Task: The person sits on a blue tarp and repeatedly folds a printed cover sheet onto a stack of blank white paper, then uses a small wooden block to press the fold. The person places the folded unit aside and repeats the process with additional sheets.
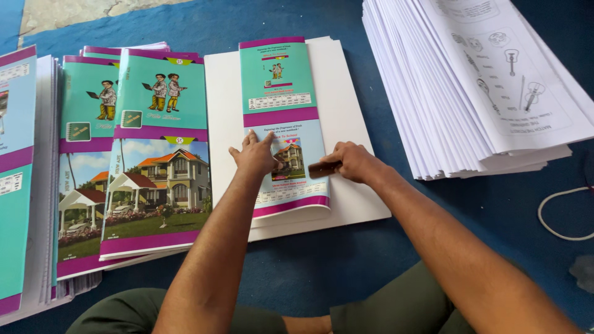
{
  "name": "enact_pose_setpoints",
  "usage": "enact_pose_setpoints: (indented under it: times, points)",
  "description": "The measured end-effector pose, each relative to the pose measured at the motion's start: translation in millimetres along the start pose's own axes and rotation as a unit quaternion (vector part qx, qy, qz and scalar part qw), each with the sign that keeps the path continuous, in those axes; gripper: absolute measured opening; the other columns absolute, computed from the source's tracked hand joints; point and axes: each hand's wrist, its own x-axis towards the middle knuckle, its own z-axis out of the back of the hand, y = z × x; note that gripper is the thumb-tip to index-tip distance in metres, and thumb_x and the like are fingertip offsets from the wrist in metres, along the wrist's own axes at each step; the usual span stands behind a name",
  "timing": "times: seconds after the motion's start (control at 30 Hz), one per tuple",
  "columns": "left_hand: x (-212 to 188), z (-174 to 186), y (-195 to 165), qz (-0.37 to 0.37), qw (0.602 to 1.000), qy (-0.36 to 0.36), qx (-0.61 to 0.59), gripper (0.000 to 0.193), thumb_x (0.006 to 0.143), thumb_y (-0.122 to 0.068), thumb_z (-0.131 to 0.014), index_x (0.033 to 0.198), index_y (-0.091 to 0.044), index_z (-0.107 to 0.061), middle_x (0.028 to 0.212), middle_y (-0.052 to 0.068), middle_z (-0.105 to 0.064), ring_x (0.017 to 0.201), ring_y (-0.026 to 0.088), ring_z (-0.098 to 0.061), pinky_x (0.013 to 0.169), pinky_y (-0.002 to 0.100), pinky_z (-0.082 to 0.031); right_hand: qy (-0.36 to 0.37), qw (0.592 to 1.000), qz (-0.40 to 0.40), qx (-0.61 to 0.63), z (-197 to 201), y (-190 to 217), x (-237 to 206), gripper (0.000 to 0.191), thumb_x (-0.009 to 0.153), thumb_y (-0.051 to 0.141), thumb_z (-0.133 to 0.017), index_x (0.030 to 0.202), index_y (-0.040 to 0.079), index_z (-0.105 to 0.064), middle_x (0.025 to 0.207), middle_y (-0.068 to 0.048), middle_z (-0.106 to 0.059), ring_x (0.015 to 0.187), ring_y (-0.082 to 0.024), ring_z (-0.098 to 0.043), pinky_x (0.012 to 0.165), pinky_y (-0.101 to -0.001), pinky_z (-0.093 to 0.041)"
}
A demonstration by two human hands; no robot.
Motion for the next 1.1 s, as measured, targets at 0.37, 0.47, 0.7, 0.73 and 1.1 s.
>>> enact_pose_setpoints:
  times: [0.37,0.47,0.7,0.73,1.1]
  points:
    - [-5,1,-1,-0.012,1.0,-0.015,0.005,0.107,0.069,-0.049,-0.09,0.158,-0.041,-0.031,0.169,0.017,-0.017,0.156,0.03,-0.02,0.118,0.07,-0.015,0.091,0.996,0.024,-0.003,-8,-2,-20,0.053,0.077,-0.011,-0.068,0.118,0.021,-0.078,0.116,-0.006,-0.071,0.11,-0.025,-0.068,0.095,-0.0346,-0.055]
    - [-7,-2,0,-0.014,1.0,-0.021,0.007,0.106,0.07,-0.05,-0.089,0.158,-0.04,-0.032,0.169,0.017,-0.017,0.156,0.031,-0.02,0.119,0.07,-0.015,0.123,0.992,0.001,0.003,-12,0,-22,0.056,0.075,-0.014,-0.065,0.118,0.02,-0.078,0.116,-0.005,-0.072,0.108,-0.024,-0.07,0.095,-0.0333,-0.056]
    - [-12,-2,-6,-0.002,1.0,-0.017,0.018,0.1,0.074,-0.049,-0.087,0.158,-0.037,-0.033,0.168,0.016,-0.019,0.155,0.033,-0.022,0.119,0.07,-0.015,0.14,0.989,-0.004,-0.042,-6,15,-39,0.052,0.079,-0.013,-0.064,0.115,0.021,-0.081,0.12,-0.005,-0.072,0.11,-0.024,-0.07,0.095,-0.0338,-0.056]
    - [-14,-3,-7,-0.003,0.999,-0.03,0.013,0.096,0.074,-0.048,-0.087,0.156,-0.036,-0.037,0.167,0.016,-0.023,0.153,0.033,-0.024,0.118,0.071,-0.015,0.143,0.989,-0.018,-0.039,-5,16,-42,0.049,0.08,-0.011,-0.066,0.114,0.021,-0.081,0.12,-0.005,-0.073,0.11,-0.024,-0.07,0.095,-0.0338,-0.056]
    - [-38,-7,-17,-0.008,0.993,-0.119,0.014,0.036,0.083,-0.035,-0.08,0.112,-0.015,-0.073,0.126,0.013,-0.063,0.128,0.035,-0.054,0.114,0.073,-0.024,0.162,0.984,-0.045,-0.057,-6,10,-38,0.039,0.08,-0.002,-0.07,0.109,0.022,-0.082,0.118,-0.007,-0.074,0.111,-0.025,-0.069,0.095,-0.0374,-0.055]
